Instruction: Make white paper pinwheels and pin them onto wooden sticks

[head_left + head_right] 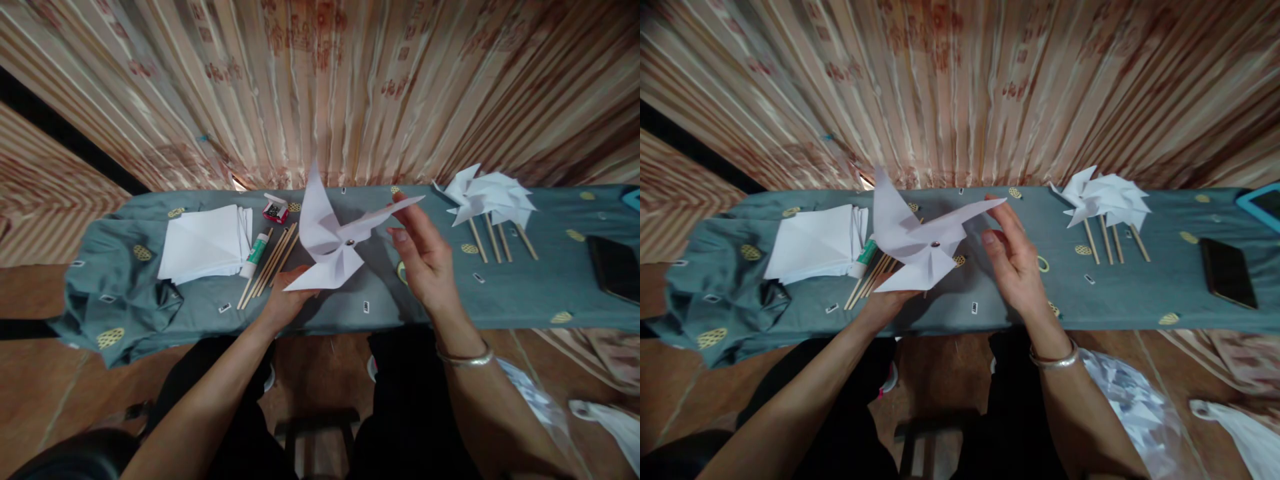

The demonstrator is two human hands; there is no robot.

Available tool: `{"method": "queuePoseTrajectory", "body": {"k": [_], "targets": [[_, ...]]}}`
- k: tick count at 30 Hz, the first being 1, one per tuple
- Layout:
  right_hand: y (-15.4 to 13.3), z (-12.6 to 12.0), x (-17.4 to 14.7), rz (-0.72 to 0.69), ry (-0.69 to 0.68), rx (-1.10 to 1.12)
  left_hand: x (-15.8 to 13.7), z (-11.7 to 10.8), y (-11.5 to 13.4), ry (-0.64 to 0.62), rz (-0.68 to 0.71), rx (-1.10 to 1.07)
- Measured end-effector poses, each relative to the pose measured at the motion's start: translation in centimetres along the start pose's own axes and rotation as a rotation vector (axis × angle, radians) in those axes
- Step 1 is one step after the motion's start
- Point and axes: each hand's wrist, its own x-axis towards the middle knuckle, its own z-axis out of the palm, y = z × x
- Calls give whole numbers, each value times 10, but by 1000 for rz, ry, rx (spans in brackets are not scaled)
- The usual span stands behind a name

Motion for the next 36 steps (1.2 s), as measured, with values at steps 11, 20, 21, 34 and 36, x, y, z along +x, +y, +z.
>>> {"method": "queuePoseTrajectory", "body": {"k": [11,20,21,34,36], "targets": [[23,17,-3,-8,-161,-5,2,4,-5,-58,48,-86],[18,20,-5,152,-31,94,2,0,-8,-61,37,-74],[17,20,-6,177,-14,130,2,0,-8,-61,31,-78],[7,24,-10,205,-124,139,-1,1,1,10,5,-32],[7,21,-9,226,-174,131,-1,1,4,39,25,-4]]}}
